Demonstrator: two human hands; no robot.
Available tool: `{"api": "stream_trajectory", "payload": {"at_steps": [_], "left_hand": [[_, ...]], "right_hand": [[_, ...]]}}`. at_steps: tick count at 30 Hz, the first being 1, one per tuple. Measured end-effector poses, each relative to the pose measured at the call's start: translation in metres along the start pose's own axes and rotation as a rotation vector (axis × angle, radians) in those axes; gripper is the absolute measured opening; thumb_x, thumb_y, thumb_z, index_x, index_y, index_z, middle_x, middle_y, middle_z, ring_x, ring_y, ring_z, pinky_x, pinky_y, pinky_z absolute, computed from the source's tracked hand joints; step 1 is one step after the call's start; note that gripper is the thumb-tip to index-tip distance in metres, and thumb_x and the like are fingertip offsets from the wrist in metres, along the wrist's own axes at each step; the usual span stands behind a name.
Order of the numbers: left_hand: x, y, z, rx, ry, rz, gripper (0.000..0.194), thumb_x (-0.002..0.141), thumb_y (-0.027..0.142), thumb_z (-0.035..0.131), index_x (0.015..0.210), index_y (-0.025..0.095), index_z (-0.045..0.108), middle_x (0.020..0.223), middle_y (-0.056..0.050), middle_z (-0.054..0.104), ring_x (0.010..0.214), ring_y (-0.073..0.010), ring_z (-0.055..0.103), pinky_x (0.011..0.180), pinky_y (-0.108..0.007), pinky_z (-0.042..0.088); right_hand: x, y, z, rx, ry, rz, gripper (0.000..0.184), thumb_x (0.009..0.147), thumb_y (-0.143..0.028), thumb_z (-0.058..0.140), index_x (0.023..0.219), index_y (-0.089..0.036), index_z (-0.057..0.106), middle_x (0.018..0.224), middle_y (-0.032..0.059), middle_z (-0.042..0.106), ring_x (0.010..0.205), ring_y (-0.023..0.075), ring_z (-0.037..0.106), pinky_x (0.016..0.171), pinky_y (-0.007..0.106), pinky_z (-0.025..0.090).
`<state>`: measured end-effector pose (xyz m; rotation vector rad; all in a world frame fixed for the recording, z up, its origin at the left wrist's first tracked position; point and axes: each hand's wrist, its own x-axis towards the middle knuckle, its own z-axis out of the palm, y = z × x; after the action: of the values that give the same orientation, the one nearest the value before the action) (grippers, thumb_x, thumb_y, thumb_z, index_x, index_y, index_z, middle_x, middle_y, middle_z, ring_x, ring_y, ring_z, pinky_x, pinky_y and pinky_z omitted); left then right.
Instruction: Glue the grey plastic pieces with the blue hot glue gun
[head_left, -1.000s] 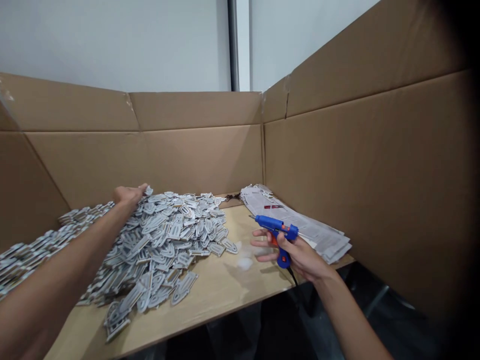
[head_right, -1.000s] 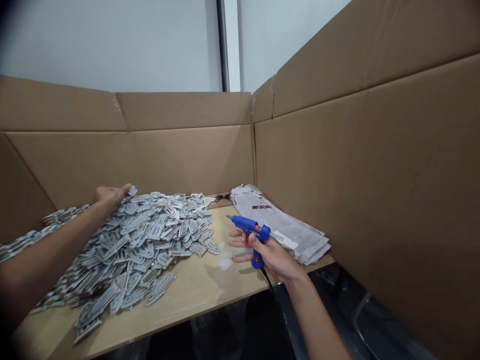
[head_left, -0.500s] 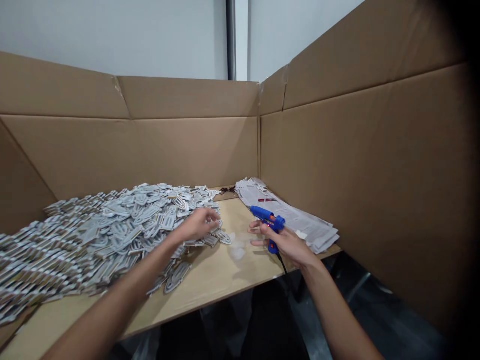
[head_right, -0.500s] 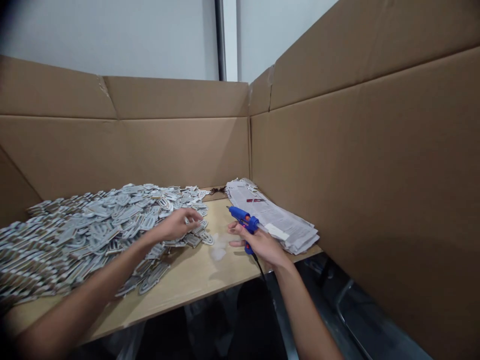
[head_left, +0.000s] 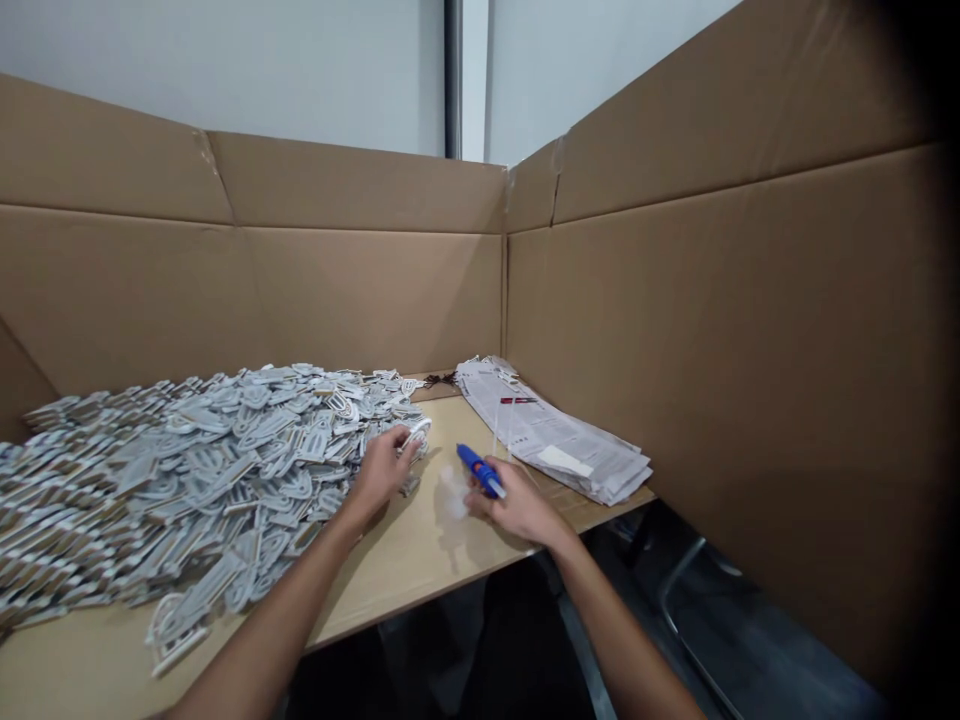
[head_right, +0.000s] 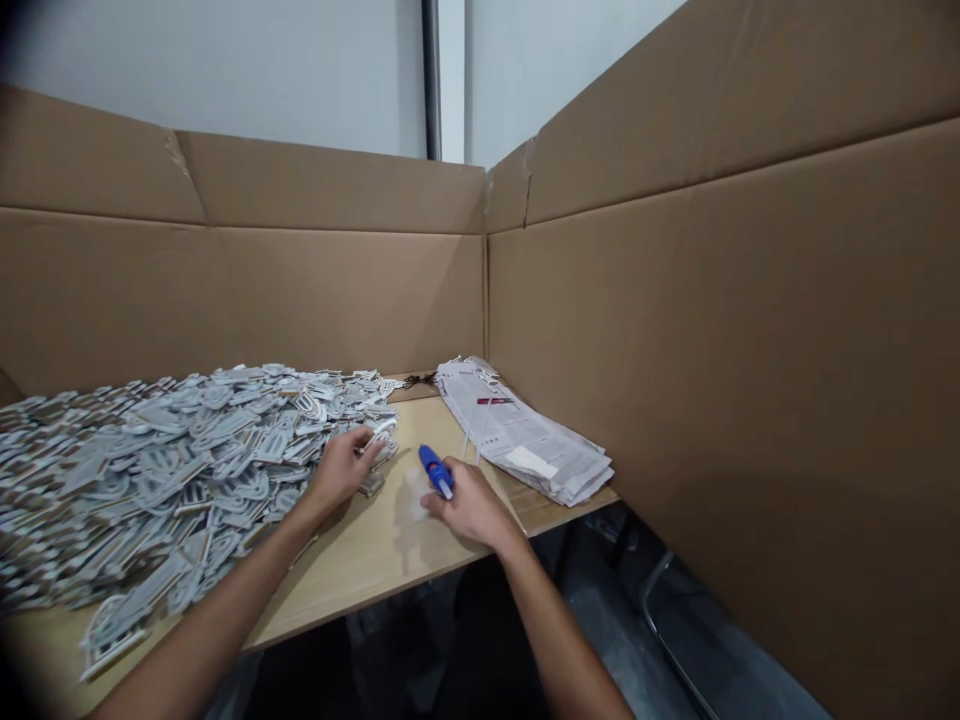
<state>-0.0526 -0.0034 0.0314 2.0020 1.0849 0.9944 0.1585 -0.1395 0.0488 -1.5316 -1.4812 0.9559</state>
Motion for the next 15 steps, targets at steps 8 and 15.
{"api": "stream_trajectory", "payload": {"at_steps": [8,15], "left_hand": [[0.005,-0.004,-0.019,-0.694,0.08,-0.346,0.05,0.067,0.049,0.078,0.082,0.026,0.036,0.078,0.004,0.062,0.058,-0.0119,0.058,0.051,-0.02,0.04],[0.0,-0.001,-0.009,-0.724,-0.018,-0.422,0.038,0.069,0.029,0.064,0.096,0.027,0.036,0.062,0.011,0.049,0.042,-0.0062,0.037,0.042,-0.017,0.023]], "right_hand": [[-0.001,-0.008,0.026,-0.522,-0.003,0.012,0.019,0.074,-0.015,0.075,0.084,-0.02,0.059,0.086,0.0029,0.068,0.074,0.0178,0.057,0.063,0.025,0.031],[0.001,-0.003,0.016,-0.519,0.158,-0.051,0.015,0.083,-0.016,0.064,0.098,-0.018,0.064,0.092,0.0088,0.072,0.082,0.0229,0.063,0.071,0.027,0.039]]}}
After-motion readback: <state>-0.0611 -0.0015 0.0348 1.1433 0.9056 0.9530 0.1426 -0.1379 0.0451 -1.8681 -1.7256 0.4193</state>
